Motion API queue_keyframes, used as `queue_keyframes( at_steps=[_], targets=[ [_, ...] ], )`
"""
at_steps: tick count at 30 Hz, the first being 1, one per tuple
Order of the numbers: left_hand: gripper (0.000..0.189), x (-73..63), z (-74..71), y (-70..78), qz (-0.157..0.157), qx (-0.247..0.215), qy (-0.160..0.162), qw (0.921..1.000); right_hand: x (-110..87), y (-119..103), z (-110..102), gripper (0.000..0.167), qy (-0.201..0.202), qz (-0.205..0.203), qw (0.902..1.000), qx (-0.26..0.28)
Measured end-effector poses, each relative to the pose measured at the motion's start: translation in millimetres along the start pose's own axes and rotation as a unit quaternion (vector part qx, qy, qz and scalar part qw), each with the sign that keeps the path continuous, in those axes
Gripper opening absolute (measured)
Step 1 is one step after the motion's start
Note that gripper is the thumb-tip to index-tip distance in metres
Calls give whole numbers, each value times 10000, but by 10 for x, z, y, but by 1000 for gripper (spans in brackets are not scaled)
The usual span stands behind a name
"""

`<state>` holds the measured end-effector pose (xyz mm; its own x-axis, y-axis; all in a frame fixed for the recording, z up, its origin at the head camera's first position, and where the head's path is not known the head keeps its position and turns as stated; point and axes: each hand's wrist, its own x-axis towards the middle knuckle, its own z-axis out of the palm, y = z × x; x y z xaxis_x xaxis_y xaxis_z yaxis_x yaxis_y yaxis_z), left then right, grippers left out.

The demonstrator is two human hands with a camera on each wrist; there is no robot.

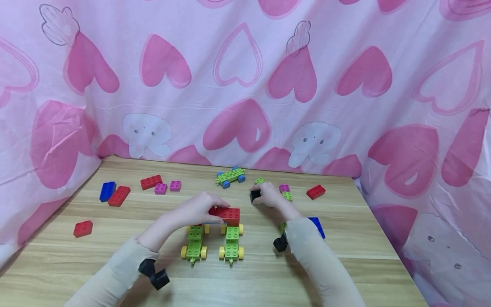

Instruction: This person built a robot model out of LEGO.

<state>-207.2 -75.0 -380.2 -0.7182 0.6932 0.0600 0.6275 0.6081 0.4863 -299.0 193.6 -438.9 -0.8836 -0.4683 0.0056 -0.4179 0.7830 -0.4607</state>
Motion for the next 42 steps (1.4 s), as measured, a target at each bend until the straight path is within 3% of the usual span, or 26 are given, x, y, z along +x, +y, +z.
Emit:
queue_keyframes(
  at_steps=[10, 20, 28, 35, 42],
  targets=[
    [43, 22, 12, -20, -95, -135, -30, 9999, -185, -225, -80, 44, 403, -196, 9987, 234],
    [43, 27, 20, -62, 68, -119, 92, 9999, -421, -490, -142, 41, 860, -814, 9920, 437],
    [41, 13, 15, -56, 3, -134, 122, 9998, -563, -645, -143, 41, 1167, -1345, 9821, 607],
    [40, 14, 5, -35, 20, -120, 149, 9998, -656, -735, -117, 40, 1134, -1614, 9767, 842],
    [39, 8, -1, -20, -41, -162, 117, 9998, -733, -784, -53, 42, 1119, -1505, 9766, 1057]
  ],
)
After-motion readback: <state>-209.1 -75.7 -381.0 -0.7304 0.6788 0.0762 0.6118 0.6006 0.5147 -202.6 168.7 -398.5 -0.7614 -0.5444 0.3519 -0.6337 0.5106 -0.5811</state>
